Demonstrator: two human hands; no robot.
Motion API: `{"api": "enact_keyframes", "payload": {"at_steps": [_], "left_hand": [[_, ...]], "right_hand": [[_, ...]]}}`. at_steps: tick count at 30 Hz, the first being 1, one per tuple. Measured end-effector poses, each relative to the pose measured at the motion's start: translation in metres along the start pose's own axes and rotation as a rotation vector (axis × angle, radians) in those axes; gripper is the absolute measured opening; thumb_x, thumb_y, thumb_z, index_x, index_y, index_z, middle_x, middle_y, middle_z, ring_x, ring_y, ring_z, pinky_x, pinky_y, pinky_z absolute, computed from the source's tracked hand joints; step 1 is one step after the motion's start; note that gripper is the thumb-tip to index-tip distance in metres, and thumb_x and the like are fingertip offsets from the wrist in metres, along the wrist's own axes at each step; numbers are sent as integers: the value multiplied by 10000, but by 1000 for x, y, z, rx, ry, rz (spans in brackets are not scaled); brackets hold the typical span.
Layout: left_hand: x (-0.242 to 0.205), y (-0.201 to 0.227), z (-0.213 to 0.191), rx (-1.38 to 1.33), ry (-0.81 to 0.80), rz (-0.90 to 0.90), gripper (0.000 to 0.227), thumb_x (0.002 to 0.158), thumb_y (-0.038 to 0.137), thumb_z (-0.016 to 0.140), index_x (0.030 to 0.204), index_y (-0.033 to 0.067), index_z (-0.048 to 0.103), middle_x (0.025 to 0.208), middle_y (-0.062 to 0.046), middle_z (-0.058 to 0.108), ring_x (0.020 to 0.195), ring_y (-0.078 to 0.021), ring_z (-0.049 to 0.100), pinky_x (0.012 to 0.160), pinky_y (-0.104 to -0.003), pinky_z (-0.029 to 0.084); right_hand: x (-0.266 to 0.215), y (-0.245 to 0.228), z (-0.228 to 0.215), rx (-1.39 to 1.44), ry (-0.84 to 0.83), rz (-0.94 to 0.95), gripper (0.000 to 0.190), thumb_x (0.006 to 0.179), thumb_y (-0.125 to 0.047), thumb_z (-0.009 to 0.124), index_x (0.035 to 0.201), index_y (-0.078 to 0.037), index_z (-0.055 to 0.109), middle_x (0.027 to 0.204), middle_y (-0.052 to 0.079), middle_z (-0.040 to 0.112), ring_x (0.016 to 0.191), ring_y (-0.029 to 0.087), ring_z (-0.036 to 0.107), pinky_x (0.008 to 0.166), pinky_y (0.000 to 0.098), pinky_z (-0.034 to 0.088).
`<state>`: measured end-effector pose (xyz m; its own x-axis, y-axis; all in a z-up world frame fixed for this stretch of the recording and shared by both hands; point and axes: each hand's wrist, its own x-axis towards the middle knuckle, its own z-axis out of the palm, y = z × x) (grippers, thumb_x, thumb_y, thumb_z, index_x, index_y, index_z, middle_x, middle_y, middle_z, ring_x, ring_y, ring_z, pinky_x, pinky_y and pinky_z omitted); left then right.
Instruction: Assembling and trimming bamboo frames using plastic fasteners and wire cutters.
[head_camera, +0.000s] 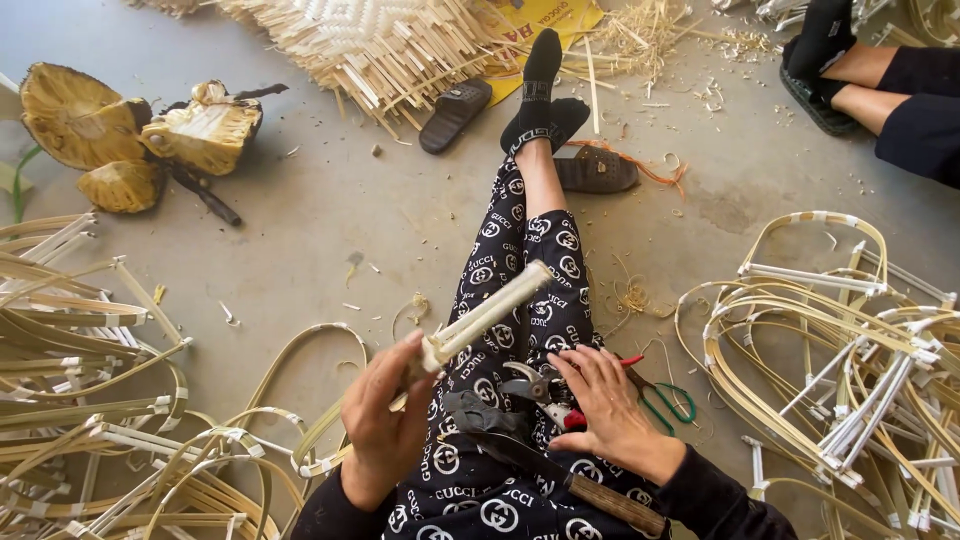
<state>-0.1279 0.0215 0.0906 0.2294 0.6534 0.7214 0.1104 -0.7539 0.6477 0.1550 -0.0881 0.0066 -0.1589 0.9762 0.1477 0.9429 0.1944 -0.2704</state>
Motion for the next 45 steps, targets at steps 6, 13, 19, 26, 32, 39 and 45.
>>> {"api": "enact_keyframes", "payload": {"at_steps": [6, 13, 19, 26, 32, 39, 45], "left_hand": [[-7, -27, 5, -337, -10, -312, 320, 1071, 46, 556, 1384, -15, 585, 1008, -114, 754, 763, -131, 657, 660, -267, 535], [-45, -14, 42, -1065, -262, -772, 386, 1041, 86, 559, 1412, -20, 579, 852, -73, 681, 604, -36, 531, 518, -174, 401], [-63, 7, 60, -988, -379, -838, 341, 1070, 132, 527, 1356, -35, 606, 890, -38, 693, 734, -58, 624, 642, -194, 502], [-64, 6, 62, -912, -455, -878, 337, 1051, 109, 541, 1346, -34, 623, 1013, -41, 730, 843, -55, 660, 714, -189, 524], [-80, -44, 55, -695, -321, -985, 290, 1038, 197, 545, 1223, 8, 663, 881, -32, 690, 715, -79, 621, 608, -236, 506], [-48, -84, 22, -465, 35, -873, 274, 1216, 193, 508, 1310, -43, 611, 1052, -125, 677, 791, -113, 534, 704, -252, 428], [-167, -363, 14, -488, -397, -648, 646, 1132, 296, 463, 1684, -18, 347, 1526, -242, 525, 1306, -340, 591, 997, -463, 505]], "right_hand": [[6, -5, -55, 521, 178, 205, 721, 822, -431, 754, 1382, -28, 543, 1349, 140, 608, 1286, 266, 558, 1078, 392, 427], [13, -36, -59, 1290, 150, 396, 410, 1001, -269, 637, 1315, -5, 631, 1076, 35, 679, 984, 97, 632, 860, 236, 521], [25, -78, -56, 1716, 119, 368, 253, 1049, -202, 626, 1197, -1, 667, 862, -33, 607, 695, 29, 497, 617, 205, 431], [15, -64, -29, 1953, 8, 435, 131, 1056, -180, 642, 1042, -52, 616, 826, -22, 590, 672, 35, 485, 588, 217, 419], [3, -61, -45, 1994, -87, 562, 446, 993, -421, 599, 1293, -91, 585, 946, 19, 610, 687, 71, 578, 562, 239, 508], [-41, -58, -47, 1705, -128, 383, 629, 942, -421, 650, 1419, -25, 544, 1138, 46, 642, 689, 69, 618, 593, 212, 527], [-74, -27, -27, 1373, 214, 580, 262, 1057, -180, 670, 1232, 7, 615, 969, 29, 675, 772, 76, 674, 664, 229, 584]]}}
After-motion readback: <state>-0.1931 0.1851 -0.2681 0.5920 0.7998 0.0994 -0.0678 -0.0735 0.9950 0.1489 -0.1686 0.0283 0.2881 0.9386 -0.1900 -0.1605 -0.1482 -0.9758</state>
